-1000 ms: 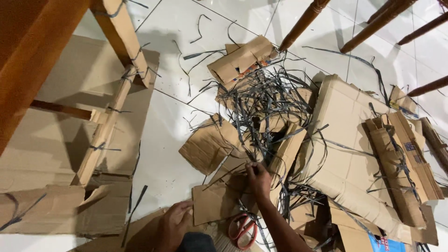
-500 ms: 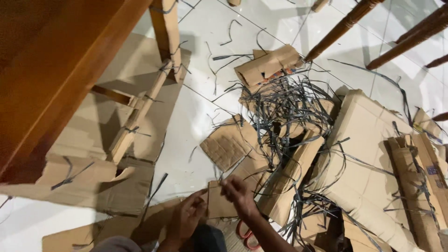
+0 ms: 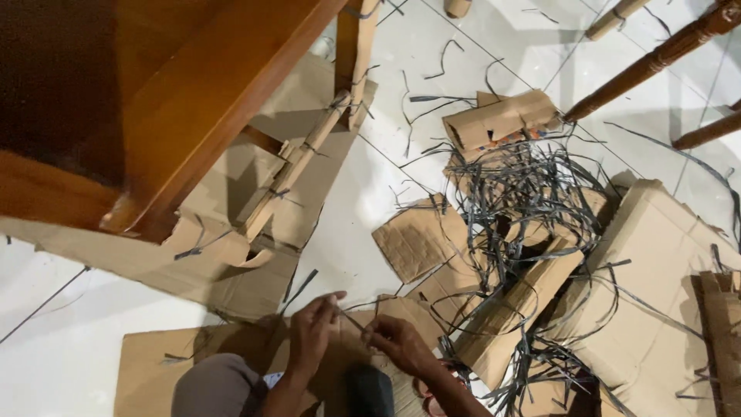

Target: Wrap the legs of a wooden chair with cardboard and plastic strips for protection.

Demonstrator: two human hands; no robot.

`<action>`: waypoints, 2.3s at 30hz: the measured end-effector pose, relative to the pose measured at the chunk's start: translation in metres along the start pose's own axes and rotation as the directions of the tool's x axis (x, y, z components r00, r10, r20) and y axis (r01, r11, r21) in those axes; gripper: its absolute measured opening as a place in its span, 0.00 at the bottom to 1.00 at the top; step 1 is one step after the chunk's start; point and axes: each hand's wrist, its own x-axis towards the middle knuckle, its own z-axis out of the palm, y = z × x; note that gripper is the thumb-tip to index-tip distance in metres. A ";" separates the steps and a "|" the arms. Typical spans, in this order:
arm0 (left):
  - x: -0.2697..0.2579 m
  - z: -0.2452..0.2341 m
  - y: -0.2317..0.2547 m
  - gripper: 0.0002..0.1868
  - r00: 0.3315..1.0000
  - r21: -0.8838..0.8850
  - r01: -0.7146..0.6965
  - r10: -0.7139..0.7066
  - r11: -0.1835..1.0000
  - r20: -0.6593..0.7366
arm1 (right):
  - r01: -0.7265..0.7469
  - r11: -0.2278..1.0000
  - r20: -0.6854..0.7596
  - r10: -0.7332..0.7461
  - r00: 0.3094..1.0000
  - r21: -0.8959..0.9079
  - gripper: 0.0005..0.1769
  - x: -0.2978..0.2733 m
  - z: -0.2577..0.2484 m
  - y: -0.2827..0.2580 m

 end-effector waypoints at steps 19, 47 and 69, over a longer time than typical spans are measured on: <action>0.033 -0.012 -0.055 0.22 0.972 -0.261 -0.181 0.132 0.948 -0.195 | 0.196 0.782 -0.305 -0.442 0.843 -0.591 0.14 0.041 0.024 -0.092; 0.062 -0.145 0.018 0.50 0.539 0.449 -0.644 0.784 0.619 -0.308 | 0.123 0.984 -0.480 -0.171 0.861 -0.130 0.20 0.103 0.075 -0.130; 0.030 -0.158 0.127 0.19 0.780 0.083 -0.523 0.515 0.848 -0.356 | 0.568 0.479 0.023 -0.751 0.660 -0.670 0.26 0.179 0.175 -0.163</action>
